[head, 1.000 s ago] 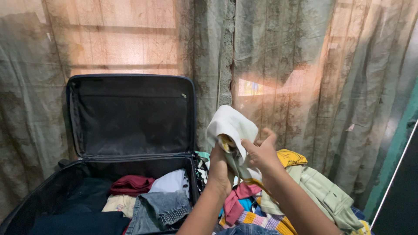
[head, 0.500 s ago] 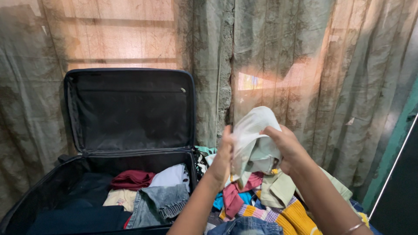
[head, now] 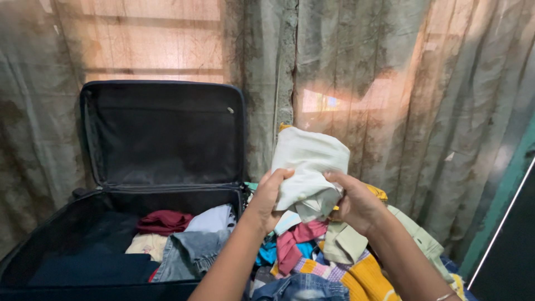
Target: The person packs a suitcase by folding and placing various items of clothing, including jeans and shirts, into the main compartment.
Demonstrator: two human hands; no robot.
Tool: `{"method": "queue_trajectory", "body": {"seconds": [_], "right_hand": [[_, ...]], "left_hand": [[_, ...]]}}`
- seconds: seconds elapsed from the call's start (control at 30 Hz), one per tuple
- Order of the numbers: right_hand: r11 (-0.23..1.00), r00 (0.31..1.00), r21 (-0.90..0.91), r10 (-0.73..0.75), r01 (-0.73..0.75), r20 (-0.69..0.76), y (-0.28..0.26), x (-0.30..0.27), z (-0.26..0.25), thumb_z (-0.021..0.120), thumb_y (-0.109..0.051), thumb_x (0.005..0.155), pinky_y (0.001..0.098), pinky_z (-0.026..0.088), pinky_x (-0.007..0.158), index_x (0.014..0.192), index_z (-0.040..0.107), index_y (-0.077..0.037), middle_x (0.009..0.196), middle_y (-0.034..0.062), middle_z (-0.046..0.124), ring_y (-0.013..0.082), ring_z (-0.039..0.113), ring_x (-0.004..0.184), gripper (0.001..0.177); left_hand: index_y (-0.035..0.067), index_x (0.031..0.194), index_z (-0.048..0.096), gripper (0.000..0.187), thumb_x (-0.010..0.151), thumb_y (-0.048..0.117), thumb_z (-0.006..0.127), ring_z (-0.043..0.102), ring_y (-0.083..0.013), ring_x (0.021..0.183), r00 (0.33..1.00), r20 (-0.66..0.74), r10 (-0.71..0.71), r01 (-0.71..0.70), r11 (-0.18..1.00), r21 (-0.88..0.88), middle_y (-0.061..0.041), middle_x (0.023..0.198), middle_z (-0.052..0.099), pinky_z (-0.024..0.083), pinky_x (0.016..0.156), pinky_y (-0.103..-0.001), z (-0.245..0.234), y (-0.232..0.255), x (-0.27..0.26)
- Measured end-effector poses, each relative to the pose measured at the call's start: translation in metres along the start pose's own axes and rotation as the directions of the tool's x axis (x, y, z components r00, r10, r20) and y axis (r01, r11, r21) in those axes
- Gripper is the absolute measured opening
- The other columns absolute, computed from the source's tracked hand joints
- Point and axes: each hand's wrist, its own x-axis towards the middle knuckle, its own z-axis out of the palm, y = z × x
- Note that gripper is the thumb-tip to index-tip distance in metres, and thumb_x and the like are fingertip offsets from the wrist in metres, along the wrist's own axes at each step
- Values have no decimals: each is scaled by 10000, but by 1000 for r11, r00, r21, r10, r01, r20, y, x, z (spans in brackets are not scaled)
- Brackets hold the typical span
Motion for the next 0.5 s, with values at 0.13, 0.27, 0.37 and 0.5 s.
{"method": "queue_trajectory", "body": {"seconds": [0.13,0.27,0.37,0.5], "right_hand": [[982,993,-162,-83,95,80,-17,-17,0,657,-408,841,435,530,889,1400,535,-141,1269,42,674,202,637,1137,631],[864,943,-391,-330,317,34,-13,-4,-8,671,-429,887,387,455,1045,1439,467,-98,1388,86,596,216,560,1282,675],[596,818,-652,-571,468,65,-2,4,-13,690,-456,877,395,395,1081,1498,360,-120,1441,137,475,252,479,1335,779],[292,767,-798,-566,528,301,-2,3,-15,776,-462,777,413,367,1074,1481,447,-168,1466,187,420,292,412,1355,831]], "left_hand": [[35,1234,669,442,918,343,660,740,-198,891,985,-22,-169,170,978,118,-106,1072,749,613,789,-363,7,7,-2],[30,1283,676,516,905,380,711,751,-188,925,983,-82,-165,182,940,288,-112,1133,760,615,806,-357,11,4,3],[-8,1271,680,570,902,426,696,745,-241,888,973,-182,-145,192,941,277,-158,1115,755,608,778,-413,12,3,10],[69,1330,634,761,860,660,540,752,-235,948,974,-20,-226,226,973,46,-121,1173,750,619,833,-409,22,15,3]]}}
